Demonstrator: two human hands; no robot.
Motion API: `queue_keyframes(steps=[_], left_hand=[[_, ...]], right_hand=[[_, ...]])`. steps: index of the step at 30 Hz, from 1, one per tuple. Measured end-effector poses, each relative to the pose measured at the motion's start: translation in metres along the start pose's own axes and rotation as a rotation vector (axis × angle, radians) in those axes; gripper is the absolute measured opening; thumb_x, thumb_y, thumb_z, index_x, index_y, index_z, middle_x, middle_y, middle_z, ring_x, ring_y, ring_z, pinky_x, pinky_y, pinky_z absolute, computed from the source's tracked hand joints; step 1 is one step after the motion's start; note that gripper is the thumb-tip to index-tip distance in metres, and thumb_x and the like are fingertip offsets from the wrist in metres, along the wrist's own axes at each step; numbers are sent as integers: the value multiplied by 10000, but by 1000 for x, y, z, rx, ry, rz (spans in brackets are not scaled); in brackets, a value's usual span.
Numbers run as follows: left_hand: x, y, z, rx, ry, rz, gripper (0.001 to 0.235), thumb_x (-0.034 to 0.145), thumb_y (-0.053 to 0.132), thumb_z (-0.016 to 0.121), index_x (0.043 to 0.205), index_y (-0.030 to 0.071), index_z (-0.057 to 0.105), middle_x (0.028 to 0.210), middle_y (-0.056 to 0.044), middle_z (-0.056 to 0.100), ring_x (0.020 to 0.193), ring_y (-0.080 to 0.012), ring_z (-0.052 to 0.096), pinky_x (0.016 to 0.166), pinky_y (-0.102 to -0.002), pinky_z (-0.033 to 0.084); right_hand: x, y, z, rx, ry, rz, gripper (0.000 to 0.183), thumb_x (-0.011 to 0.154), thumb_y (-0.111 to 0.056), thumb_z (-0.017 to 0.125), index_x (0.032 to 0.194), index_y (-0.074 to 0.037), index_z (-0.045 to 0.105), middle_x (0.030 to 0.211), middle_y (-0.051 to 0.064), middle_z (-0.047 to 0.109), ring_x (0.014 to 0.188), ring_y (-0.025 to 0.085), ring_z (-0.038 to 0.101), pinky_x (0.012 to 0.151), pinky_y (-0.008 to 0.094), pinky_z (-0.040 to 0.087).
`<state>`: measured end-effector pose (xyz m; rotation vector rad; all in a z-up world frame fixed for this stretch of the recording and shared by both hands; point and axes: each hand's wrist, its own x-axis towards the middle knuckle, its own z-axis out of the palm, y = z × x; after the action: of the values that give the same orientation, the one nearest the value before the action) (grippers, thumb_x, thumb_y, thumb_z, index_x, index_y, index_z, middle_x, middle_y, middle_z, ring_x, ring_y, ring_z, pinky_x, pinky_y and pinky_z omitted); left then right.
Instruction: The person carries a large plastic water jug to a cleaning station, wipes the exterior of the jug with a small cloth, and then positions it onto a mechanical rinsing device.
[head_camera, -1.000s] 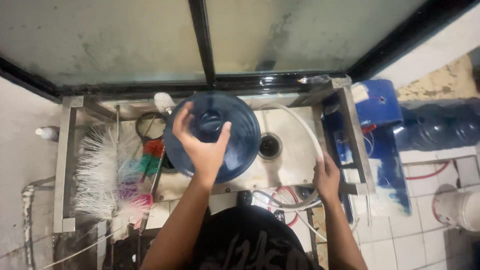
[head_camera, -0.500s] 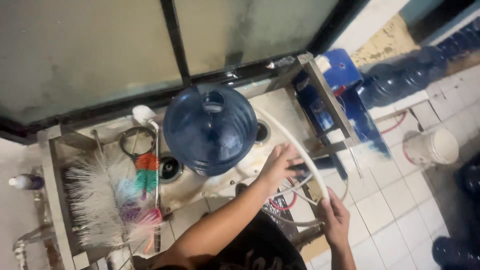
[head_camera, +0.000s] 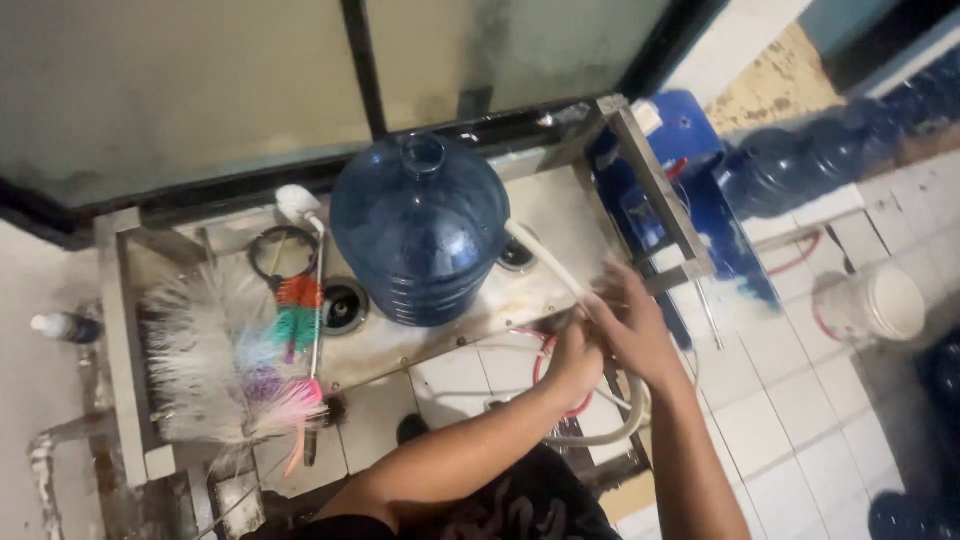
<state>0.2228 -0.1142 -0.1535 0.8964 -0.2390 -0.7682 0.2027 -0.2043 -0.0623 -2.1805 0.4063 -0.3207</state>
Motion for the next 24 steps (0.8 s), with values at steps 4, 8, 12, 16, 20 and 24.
queue_keyframes(steps=[4,8,12,16,20,24], left_hand=[[16,-15,-4,85,76,-35,394,999,32,432,1392,61,422,1160,-75,627,975,-205,688,778,-354,619],[20,-3,-25,682,60,86,299,1067,165,554,1333,28,550,1104,-189,699,989,-340,699,838,-446,569],[-1,36,-56,1204,201,290,222,888,298,713,1030,129,738,1084,-122,760,1022,-349,746,939,-456,584],[-1,108,-89,1417,850,828,723,864,343,797,1421,-14,507,1445,-253,519,1421,-409,425,1213,-531,324],[25,162,-116,1567,967,614,1063,792,525,804,1523,-59,298,1566,-247,382,1510,-392,292,1230,-564,173],[30,155,-122,1691,1038,591,1110,839,552,764,1593,-45,208,1651,-242,289,1556,-361,258,1270,-533,183]], right_hand=[[53,-13,18,-4,-282,43,533,964,-219,662,1455,-90,500,964,134,695,866,190,656,778,331,539],[69,-2,24,116,-298,0,492,985,-174,588,1475,-136,549,870,37,655,756,130,566,704,292,515],[78,19,26,212,-182,109,460,1019,-140,568,1477,-168,602,830,-17,572,692,120,460,639,288,442],[57,32,33,171,-292,-25,450,1030,-118,587,1477,-148,623,1052,124,611,924,176,531,816,326,445],[58,33,38,335,-224,-131,397,1045,-133,548,1437,-96,597,1413,130,670,1278,181,605,1092,314,437],[55,30,42,274,-355,-151,417,1024,-134,547,1435,-72,590,1444,124,631,1326,184,553,1101,326,403]])
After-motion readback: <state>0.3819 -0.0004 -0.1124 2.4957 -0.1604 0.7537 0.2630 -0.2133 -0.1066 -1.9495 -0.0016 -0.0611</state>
